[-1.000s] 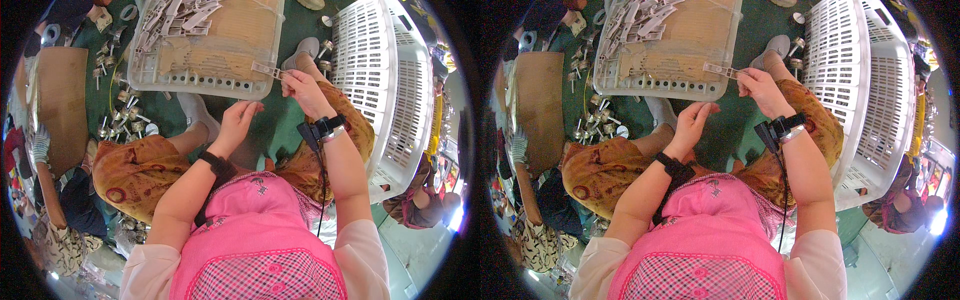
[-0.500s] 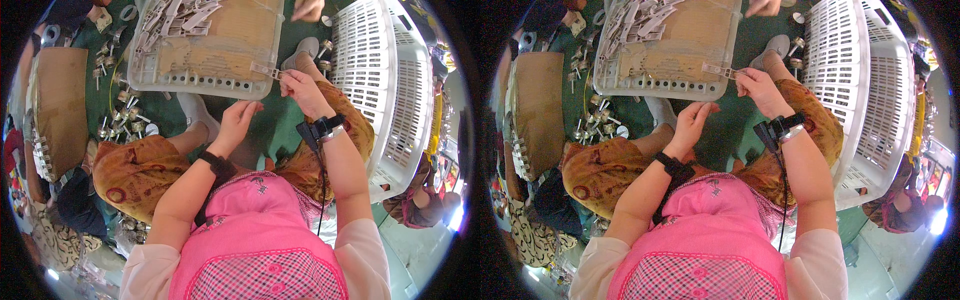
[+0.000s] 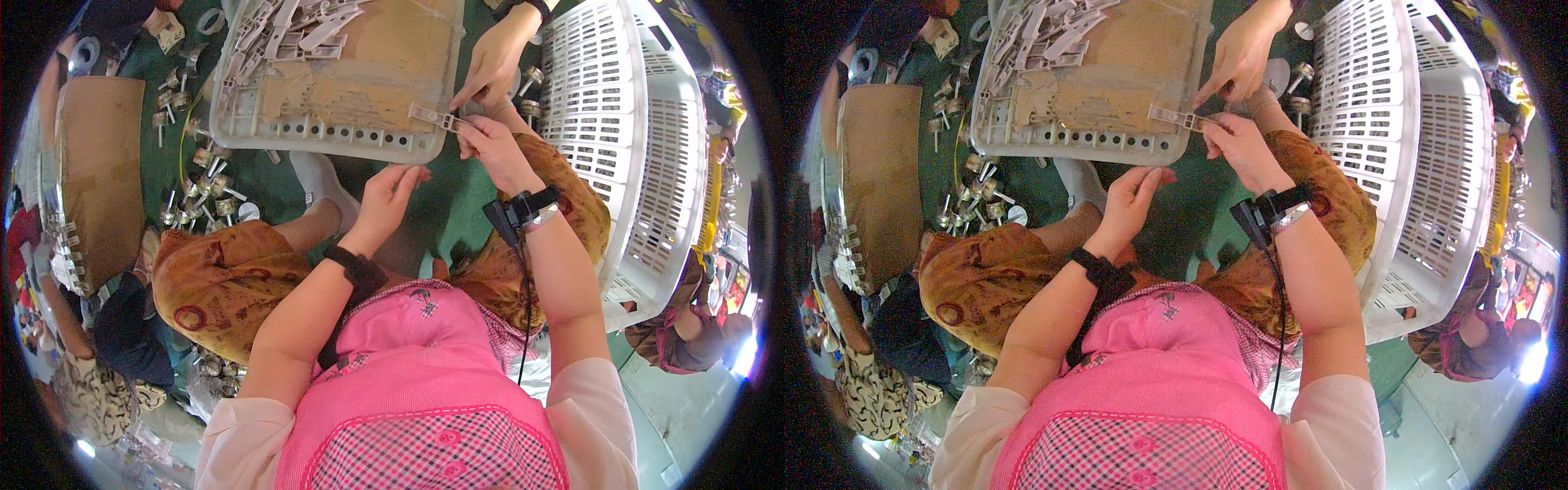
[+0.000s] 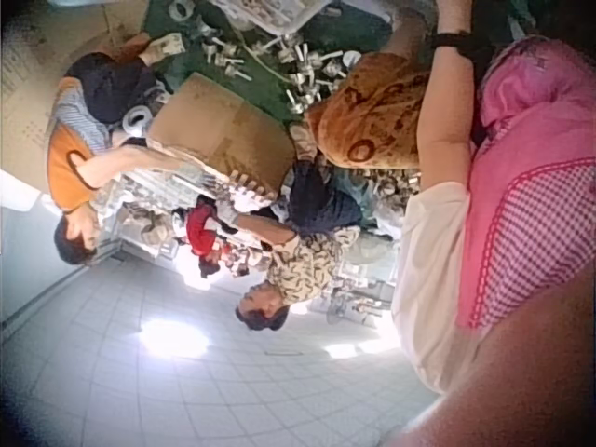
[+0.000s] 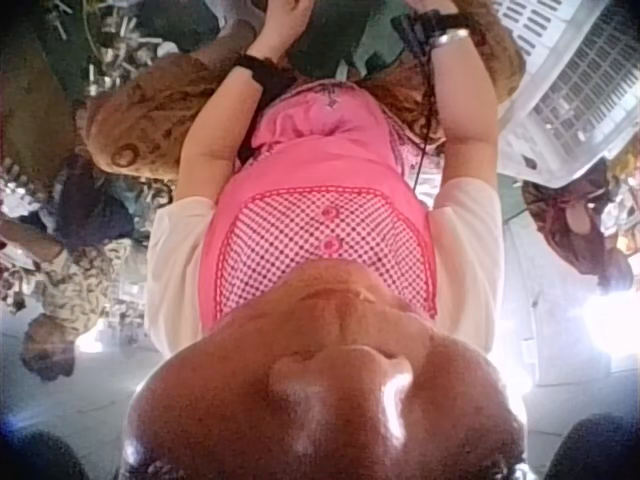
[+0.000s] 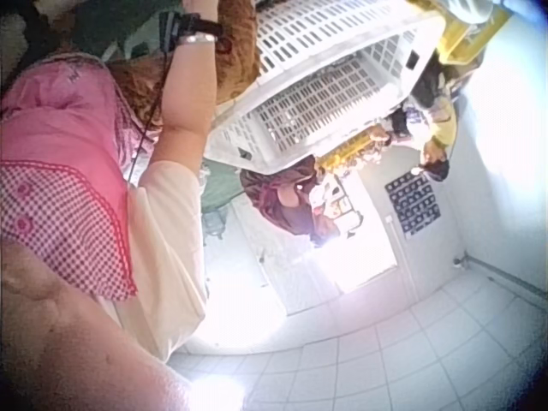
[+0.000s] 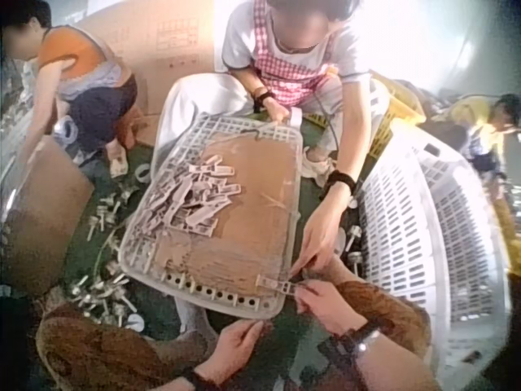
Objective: Preparing a plastic tray with adhesive tape and arranging small metal lock components on it.
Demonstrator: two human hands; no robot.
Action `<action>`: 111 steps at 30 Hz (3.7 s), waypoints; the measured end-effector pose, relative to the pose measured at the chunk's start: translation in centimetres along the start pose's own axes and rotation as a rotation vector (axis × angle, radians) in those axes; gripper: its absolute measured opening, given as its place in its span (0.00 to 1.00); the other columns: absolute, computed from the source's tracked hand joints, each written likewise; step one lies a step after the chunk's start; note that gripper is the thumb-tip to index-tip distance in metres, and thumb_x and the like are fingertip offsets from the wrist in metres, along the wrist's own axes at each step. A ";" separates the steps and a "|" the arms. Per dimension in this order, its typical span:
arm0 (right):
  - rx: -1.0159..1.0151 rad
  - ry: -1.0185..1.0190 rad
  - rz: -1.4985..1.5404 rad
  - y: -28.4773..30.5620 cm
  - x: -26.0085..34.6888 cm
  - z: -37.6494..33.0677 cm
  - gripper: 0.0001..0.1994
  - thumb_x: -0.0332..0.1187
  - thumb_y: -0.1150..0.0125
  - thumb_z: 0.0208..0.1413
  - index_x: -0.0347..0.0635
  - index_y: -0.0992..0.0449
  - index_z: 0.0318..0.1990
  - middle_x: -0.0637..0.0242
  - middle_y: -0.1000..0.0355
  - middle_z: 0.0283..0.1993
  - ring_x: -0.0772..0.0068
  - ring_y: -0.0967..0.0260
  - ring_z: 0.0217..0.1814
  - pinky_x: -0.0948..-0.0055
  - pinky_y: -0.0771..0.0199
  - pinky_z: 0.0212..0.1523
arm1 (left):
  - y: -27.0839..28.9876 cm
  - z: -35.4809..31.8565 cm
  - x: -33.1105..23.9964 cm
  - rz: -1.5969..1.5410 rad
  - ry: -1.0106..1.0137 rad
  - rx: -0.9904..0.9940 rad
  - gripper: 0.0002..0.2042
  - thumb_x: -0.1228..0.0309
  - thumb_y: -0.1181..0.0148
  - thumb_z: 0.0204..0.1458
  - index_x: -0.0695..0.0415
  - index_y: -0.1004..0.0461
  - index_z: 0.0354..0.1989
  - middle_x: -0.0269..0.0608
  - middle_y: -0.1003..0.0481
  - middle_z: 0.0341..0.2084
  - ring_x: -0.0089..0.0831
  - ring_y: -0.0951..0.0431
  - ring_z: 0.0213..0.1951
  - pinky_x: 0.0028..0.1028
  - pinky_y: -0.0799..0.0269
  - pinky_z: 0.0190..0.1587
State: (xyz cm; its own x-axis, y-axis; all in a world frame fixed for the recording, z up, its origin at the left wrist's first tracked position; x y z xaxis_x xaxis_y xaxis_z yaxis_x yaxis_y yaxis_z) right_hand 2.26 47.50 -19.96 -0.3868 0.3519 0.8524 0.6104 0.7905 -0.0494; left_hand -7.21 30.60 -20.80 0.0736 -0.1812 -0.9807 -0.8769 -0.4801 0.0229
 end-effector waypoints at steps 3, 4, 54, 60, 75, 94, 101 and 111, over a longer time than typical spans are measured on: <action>-0.012 0.019 -0.062 0.1 0.2 0.0 0.09 0.33 0.49 0.55 0.36 0.30 0.29 0.74 0.38 0.22 0.82 0.42 0.24 0.82 0.40 0.27 | 0.0 -0.1 -0.1 -0.010 -0.006 -0.014 0.11 0.71 0.53 0.57 0.65 0.26 0.37 0.41 0.24 0.31 0.27 0.25 0.36 0.24 0.32 0.42; -0.014 0.019 -0.061 0.1 0.2 -0.1 0.09 0.33 0.49 0.55 0.36 0.30 0.29 0.74 0.38 0.22 0.82 0.42 0.24 0.82 0.40 0.27 | 0.0 -0.1 -0.2 -0.020 -0.018 -0.032 0.10 0.72 0.53 0.56 0.65 0.26 0.37 0.43 0.24 0.30 0.28 0.25 0.35 0.24 0.32 0.40; -0.584 0.686 -0.690 -0.7 4.0 -4.7 0.18 0.35 0.43 0.50 0.40 0.32 0.48 0.58 0.34 0.40 0.61 0.37 0.43 0.67 0.36 0.46 | 0.0 -0.1 0.2 0.005 0.056 0.028 0.15 0.64 0.54 0.57 0.63 0.26 0.38 0.37 0.24 0.31 0.25 0.27 0.35 0.24 0.33 0.40; -0.521 1.017 -1.258 -7.9 6.9 -8.2 0.18 0.35 0.44 0.45 0.49 0.31 0.47 0.60 0.41 0.52 0.54 0.49 0.57 0.56 0.48 0.56 | -0.4 0.1 -0.2 0.067 -0.042 -0.048 0.14 0.65 0.54 0.57 0.64 0.28 0.38 0.37 0.25 0.28 0.24 0.28 0.32 0.26 0.33 0.37; -0.421 0.876 -1.420 -14.3 6.9 -3.9 0.11 0.34 0.42 0.44 0.46 0.26 0.37 0.63 0.41 0.54 0.54 0.52 0.61 0.53 0.53 0.57 | -1.0 0.3 3.9 -0.035 -0.143 -0.149 0.11 0.69 0.52 0.52 0.65 0.29 0.31 0.60 0.29 0.27 0.55 0.28 0.31 0.37 0.33 0.33; -0.446 0.446 -0.701 -0.5 0.8 -2.4 0.15 0.33 0.44 0.50 0.31 0.32 0.42 0.55 0.29 0.32 0.61 0.29 0.33 0.68 0.29 0.36 | -0.9 0.7 1.0 -0.192 -0.005 0.013 0.15 0.66 0.54 0.57 0.67 0.27 0.35 0.42 0.24 0.28 0.26 0.25 0.34 0.25 0.31 0.41; -0.255 0.344 -0.317 -1.3 3.0 -3.6 0.12 0.30 0.45 0.52 0.32 0.32 0.40 0.63 0.30 0.29 0.78 0.29 0.25 0.80 0.28 0.22 | -0.2 0.3 0.0 -0.010 -0.016 0.016 0.15 0.66 0.54 0.56 0.66 0.27 0.33 0.43 0.24 0.27 0.27 0.25 0.32 0.25 0.32 0.38; -0.440 0.530 -0.064 1.2 10.0 -6.4 0.07 0.31 0.47 0.53 0.35 0.30 0.30 0.68 0.32 0.20 0.82 0.36 0.16 0.82 0.36 0.15 | -0.2 -0.3 -0.7 0.175 0.032 0.017 0.15 0.66 0.55 0.57 0.64 0.25 0.33 0.39 0.24 0.28 0.25 0.26 0.33 0.25 0.33 0.41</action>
State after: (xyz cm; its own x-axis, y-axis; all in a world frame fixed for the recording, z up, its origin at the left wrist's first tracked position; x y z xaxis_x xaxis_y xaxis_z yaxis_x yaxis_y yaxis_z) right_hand 3.53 48.72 -8.21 -0.1098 -0.0695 0.9915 0.8649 0.4849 0.1297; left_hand -7.00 30.56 -20.02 -0.0664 -0.2881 -0.9553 -0.8857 -0.4239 0.1894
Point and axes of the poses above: each hand's wrist, its own z-axis towards the middle knuckle, its own y-axis out of the back of the hand, x = y × z, the point moved 4 cm from there along z, towards the middle knuckle
